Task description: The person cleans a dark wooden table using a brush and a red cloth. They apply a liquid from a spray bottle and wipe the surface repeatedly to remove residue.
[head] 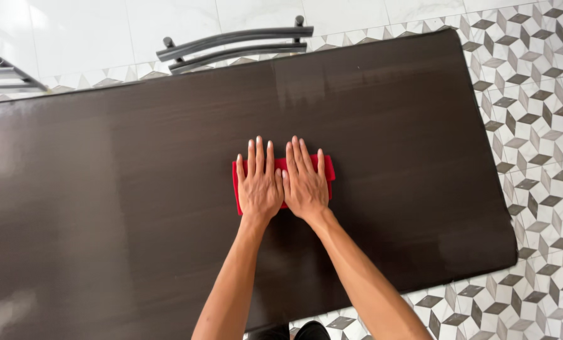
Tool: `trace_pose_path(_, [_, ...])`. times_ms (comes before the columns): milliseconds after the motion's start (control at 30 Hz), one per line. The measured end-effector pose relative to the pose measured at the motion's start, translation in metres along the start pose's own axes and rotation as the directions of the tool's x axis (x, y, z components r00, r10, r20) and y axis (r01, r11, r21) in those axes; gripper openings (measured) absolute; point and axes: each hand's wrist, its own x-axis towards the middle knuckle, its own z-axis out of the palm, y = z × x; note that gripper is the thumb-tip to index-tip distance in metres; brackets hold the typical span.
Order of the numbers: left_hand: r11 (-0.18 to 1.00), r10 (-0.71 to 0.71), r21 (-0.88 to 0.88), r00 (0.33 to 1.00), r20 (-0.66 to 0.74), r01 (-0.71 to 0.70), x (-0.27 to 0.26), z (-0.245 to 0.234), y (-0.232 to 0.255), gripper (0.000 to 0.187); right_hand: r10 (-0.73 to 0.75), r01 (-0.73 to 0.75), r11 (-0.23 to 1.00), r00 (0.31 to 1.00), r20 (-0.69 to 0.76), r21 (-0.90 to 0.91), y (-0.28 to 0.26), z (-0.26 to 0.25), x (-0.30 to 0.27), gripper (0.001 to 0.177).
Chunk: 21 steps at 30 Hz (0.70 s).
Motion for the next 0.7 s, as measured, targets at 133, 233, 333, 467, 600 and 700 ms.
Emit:
trace_pose_path(133, [1.0, -0.014, 0.01, 1.0, 0.013, 0.013, 0.088, 0.013, -0.018, 0.062, -0.021, 0.02, 1.0, 1.0, -0.013, -0.017, 0.025, 0.005, 0.087, 0.064])
trace_pose_path(233, [1.0, -0.022, -0.011, 1.0, 0.01, 0.022, 0.148, 0.024, -0.03, 0.062, -0.04, 0.039, 0.998, 0.999, -0.022, -0.044, 0.044, 0.009, 0.147, 0.064])
trace_pose_path(333, [1.0, -0.01, -0.018, 1.0, 0.015, 0.01, 0.194, 0.031, -0.04, 0.064, -0.04, 0.041, 0.998, 0.999, 0.023, -0.045, 0.059, 0.011, 0.195, 0.061])
trace_pose_path(467, [0.999, -0.031, -0.022, 1.0, 0.003, 0.031, 0.226, 0.031, -0.045, 0.061, -0.119, 0.118, 0.992, 0.993, -0.008, -0.042, 0.071, 0.01, 0.232, 0.058])
trace_pose_path(600, [0.994, -0.105, -0.002, 0.974, 0.202, 0.107, 0.233, 0.023, -0.041, 0.058, -0.069, 0.07, 0.998, 0.995, 0.078, -0.007, 0.071, 0.006, 0.238, 0.056])
trace_pose_path(700, [0.99, -0.126, -0.036, 0.971, 0.202, 0.136, 0.227, 0.022, -0.039, 0.056, -0.096, 0.097, 0.995, 0.995, 0.029, -0.013, 0.07, 0.007, 0.233, 0.056])
